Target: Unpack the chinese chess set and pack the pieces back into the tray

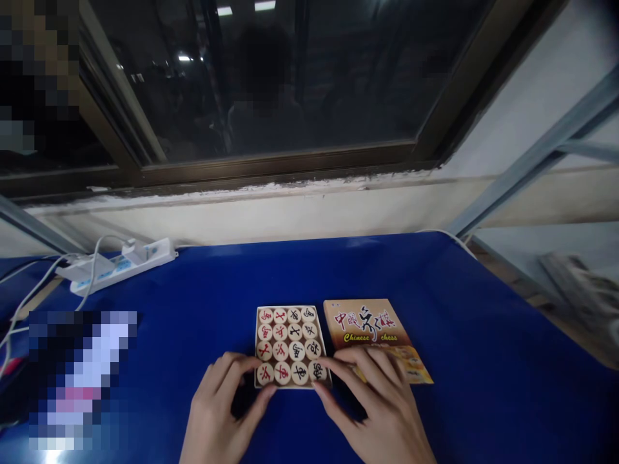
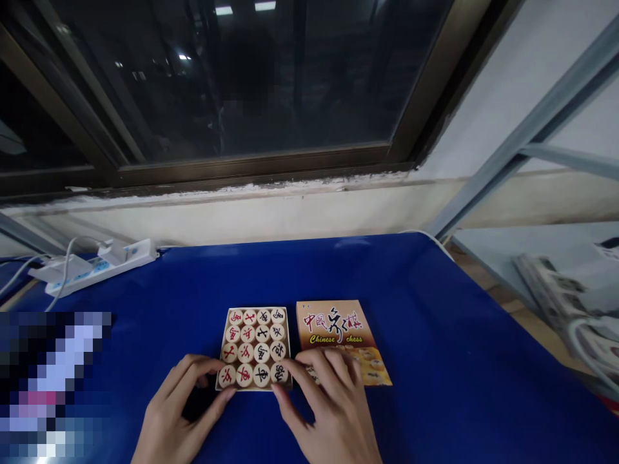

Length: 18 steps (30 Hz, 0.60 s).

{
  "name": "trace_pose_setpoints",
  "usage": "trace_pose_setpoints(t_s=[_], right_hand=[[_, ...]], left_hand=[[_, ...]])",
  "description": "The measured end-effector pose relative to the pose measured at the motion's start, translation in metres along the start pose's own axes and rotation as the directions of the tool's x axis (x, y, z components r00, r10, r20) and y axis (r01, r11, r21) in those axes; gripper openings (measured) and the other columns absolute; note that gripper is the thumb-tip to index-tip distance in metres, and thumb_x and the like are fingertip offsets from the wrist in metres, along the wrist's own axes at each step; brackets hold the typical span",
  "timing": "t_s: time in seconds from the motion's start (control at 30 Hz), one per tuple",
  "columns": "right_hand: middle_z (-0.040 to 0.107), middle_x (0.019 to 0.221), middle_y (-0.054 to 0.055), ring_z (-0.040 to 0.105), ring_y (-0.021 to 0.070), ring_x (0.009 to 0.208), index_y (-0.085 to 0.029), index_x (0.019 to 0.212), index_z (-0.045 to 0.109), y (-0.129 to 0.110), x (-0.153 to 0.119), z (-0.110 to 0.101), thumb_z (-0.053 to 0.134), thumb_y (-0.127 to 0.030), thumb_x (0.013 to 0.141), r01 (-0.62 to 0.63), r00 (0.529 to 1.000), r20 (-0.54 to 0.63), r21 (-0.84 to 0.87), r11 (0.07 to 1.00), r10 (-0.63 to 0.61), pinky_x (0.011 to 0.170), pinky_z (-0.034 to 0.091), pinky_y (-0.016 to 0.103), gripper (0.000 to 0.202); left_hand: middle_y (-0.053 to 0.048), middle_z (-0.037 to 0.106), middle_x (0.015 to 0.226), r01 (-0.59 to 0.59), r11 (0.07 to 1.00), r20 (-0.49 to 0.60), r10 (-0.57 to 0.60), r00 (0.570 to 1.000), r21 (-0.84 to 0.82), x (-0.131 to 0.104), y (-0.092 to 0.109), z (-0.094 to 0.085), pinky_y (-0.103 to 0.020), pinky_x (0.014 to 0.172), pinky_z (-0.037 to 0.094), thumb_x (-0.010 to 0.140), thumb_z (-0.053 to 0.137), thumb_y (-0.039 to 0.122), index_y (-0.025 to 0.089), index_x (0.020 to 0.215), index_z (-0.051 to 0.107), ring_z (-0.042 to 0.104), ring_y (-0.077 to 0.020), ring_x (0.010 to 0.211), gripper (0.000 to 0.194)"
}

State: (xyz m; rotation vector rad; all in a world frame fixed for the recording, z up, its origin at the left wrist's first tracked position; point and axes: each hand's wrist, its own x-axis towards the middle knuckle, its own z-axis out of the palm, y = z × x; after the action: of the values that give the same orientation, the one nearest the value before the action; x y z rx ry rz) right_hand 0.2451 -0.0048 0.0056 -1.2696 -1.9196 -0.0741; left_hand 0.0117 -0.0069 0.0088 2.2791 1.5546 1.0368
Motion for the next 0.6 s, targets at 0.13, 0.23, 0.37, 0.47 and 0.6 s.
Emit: trace_pose_setpoints(t_s=[0.13, 0.23, 0.37, 0.47, 0.6], right_hand=[[0.065, 0.084, 0.002, 0.057, 0.0214, 0.083, -0.024, 0.102, 0.069, -0.0016, 0.0004, 0.0003, 0.062, -0.024, 0.095, -0.014, 1.000, -0.008, 0.001, 1.000, 0.014, 0.077, 0.040, 0.039, 0.010], [0.064, 0.085, 0.002, 0.057, 0.0214, 0.083, -0.023, 0.102, 0.069, -0.0014, 0.0001, 0.0005, 0.062, -0.025, 0.095, -0.015, 1.000, 0.003, -0.010, 1.000, 0.015, 0.076, 0.040, 0.039, 0.010], [0.064, 0.086, 0.002, 0.057, 0.0210, 0.084, -0.023, 0.104, 0.069, -0.0001, -0.0008, -0.0003, 0.062, -0.024, 0.095, -0.008, 1.000, 0.013, -0.011, 1.000, 0.008, 0.078, 0.040, 0.039, 0.011], [0.063, 0.086, 0.002, 0.057, 0.0211, 0.085, -0.022, 0.103, 0.068, 0.0000, -0.0021, -0.0008, 0.062, -0.024, 0.095, -0.008, 1.000, 0.023, -0.009, 1.000, 0.008, 0.078, 0.040, 0.038, 0.010], [0.063, 0.086, 0.002, 0.057, 0.0214, 0.086, -0.023, 0.103, 0.068, -0.0008, -0.0019, 0.0003, 0.061, -0.024, 0.096, -0.030, 0.999, 0.025, -0.004, 1.000, 0.031, 0.078, 0.041, 0.039, 0.009]], left_hand=[[-0.003, 0.068, 0.091, 0.047, 0.999, 0.009, -0.046, 0.999, -0.022, 0.0012, 0.0020, 0.0008, -0.025, 0.064, 0.058, 0.094, 0.065, 0.035, 0.023, 0.105, 0.067, 0.066, -0.0148, 0.071, 0.016], [-0.003, 0.068, 0.089, 0.065, 0.996, 0.027, -0.064, 0.998, -0.054, 0.0025, 0.0040, 0.0004, -0.025, 0.062, 0.057, 0.095, 0.063, 0.035, 0.023, 0.104, 0.067, 0.065, -0.0141, 0.067, 0.015], [-0.003, 0.068, 0.087, 0.072, 0.994, 0.033, -0.070, 0.997, -0.081, 0.0039, 0.0062, -0.0011, -0.025, 0.060, 0.057, 0.095, 0.062, 0.038, 0.023, 0.101, 0.068, 0.065, -0.0145, 0.065, 0.017], [-0.003, 0.068, 0.088, 0.078, 0.994, 0.034, -0.076, 0.997, -0.076, 0.0045, 0.0072, -0.0013, -0.025, 0.060, 0.057, 0.096, 0.062, 0.038, 0.023, 0.102, 0.068, 0.065, -0.0142, 0.065, 0.017], [-0.002, 0.068, 0.091, 0.058, 0.996, 0.004, -0.058, 0.998, -0.073, 0.0060, 0.0069, 0.0002, -0.023, 0.060, 0.057, 0.096, 0.062, 0.037, 0.024, 0.102, 0.069, 0.066, -0.0128, 0.065, 0.016]])
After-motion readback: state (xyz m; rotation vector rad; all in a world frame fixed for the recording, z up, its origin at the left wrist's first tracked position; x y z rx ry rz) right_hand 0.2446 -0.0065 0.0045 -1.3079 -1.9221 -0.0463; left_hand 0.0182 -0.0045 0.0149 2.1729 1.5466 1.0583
